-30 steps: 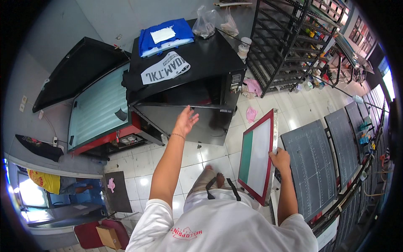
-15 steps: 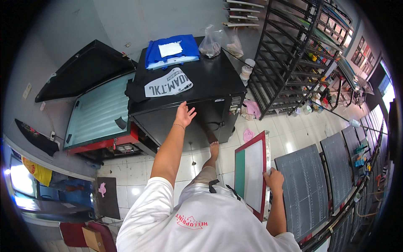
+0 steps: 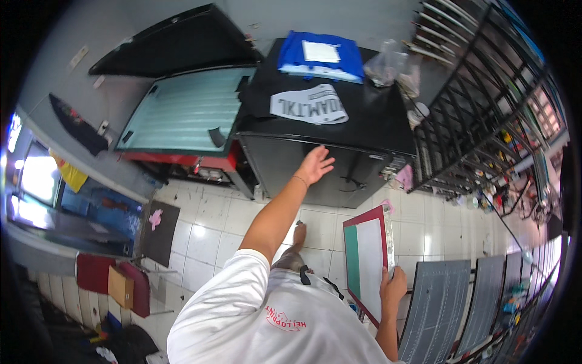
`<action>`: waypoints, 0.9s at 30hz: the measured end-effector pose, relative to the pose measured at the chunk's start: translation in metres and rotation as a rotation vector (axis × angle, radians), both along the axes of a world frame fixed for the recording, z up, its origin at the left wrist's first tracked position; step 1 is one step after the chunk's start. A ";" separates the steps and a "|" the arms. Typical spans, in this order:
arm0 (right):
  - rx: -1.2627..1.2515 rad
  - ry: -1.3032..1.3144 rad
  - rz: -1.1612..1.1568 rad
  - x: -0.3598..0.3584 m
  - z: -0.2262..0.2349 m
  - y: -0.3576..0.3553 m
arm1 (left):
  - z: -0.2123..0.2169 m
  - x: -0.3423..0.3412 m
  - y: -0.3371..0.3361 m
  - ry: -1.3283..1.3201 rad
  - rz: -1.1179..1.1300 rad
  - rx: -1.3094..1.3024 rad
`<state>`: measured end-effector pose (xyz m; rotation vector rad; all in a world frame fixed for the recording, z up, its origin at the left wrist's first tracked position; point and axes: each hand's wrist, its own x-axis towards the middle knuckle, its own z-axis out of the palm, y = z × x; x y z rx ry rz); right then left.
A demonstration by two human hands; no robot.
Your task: The person opens a screen printing exposure unit, removes a stencil, and exchanges frames with a coworker. They then place a new frame into an oven, remove a previously dried frame, and position it on the exposure unit along with a design sheet.
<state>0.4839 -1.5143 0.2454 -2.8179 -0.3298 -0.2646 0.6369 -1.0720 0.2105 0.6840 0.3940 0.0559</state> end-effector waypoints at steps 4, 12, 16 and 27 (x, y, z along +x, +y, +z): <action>0.034 -0.006 0.249 -0.014 0.034 0.050 | -0.002 -0.056 0.029 -0.041 -0.023 -0.029; 0.183 0.083 0.626 -0.035 0.118 0.224 | -0.066 -0.370 0.216 0.220 0.554 0.147; 0.291 0.120 0.778 -0.066 0.154 0.353 | -0.111 -0.561 0.291 0.631 0.757 0.282; 0.930 0.474 0.657 -0.069 0.192 0.610 | -0.089 -0.718 0.481 0.775 0.621 0.574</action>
